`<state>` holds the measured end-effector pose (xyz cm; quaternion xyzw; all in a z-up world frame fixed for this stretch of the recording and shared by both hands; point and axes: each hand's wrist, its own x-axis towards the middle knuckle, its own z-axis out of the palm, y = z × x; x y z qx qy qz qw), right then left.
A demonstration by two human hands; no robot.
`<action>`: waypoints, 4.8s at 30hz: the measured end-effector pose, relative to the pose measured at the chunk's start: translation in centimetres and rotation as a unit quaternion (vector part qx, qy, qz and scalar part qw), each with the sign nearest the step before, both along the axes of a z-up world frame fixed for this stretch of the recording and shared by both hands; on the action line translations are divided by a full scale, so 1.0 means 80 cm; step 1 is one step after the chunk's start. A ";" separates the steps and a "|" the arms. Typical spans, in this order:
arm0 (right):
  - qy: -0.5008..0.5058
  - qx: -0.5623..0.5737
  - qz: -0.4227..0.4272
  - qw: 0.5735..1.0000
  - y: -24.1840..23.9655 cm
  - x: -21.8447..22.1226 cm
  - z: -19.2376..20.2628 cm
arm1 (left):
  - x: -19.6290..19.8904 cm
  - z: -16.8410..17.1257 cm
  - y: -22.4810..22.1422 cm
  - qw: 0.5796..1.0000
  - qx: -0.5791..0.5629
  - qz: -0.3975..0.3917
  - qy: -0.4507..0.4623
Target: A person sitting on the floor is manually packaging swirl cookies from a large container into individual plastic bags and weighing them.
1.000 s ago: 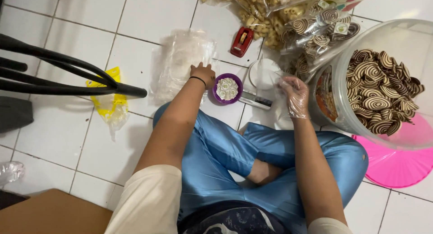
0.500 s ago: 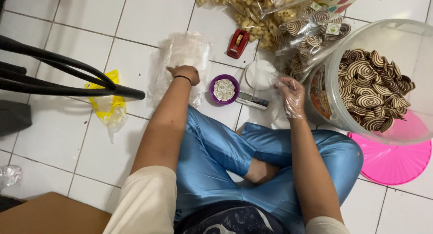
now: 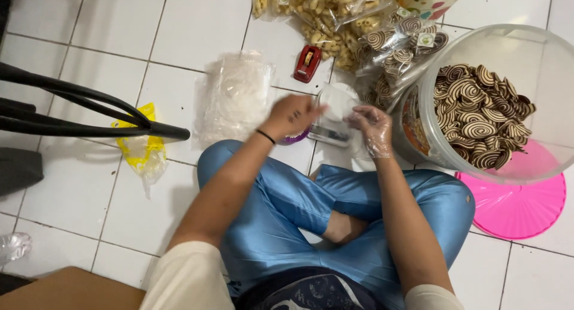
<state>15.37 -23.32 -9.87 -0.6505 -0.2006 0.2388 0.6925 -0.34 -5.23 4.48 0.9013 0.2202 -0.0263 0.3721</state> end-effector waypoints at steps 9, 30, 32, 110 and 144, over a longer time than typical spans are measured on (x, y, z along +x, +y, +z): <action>-0.023 -0.065 0.062 0.996 -0.002 -0.016 -0.035 | 0.028 -0.110 -0.070 0.999 0.021 0.034 -0.005; 0.054 -0.111 0.073 0.990 -0.013 0.001 -0.076 | 0.042 -0.133 -0.057 0.994 -0.095 0.030 -0.045; 0.012 -0.147 0.074 0.986 -0.013 -0.010 -0.048 | 0.038 -0.143 -0.053 0.995 -0.065 0.061 -0.036; 0.208 0.119 -0.082 0.967 0.006 -0.022 -0.084 | 0.018 -0.114 -0.125 0.976 0.066 -0.119 -0.169; 0.319 -0.054 0.127 0.938 -0.030 -0.049 0.089 | 0.044 -0.137 -0.087 0.937 -0.304 0.141 -0.098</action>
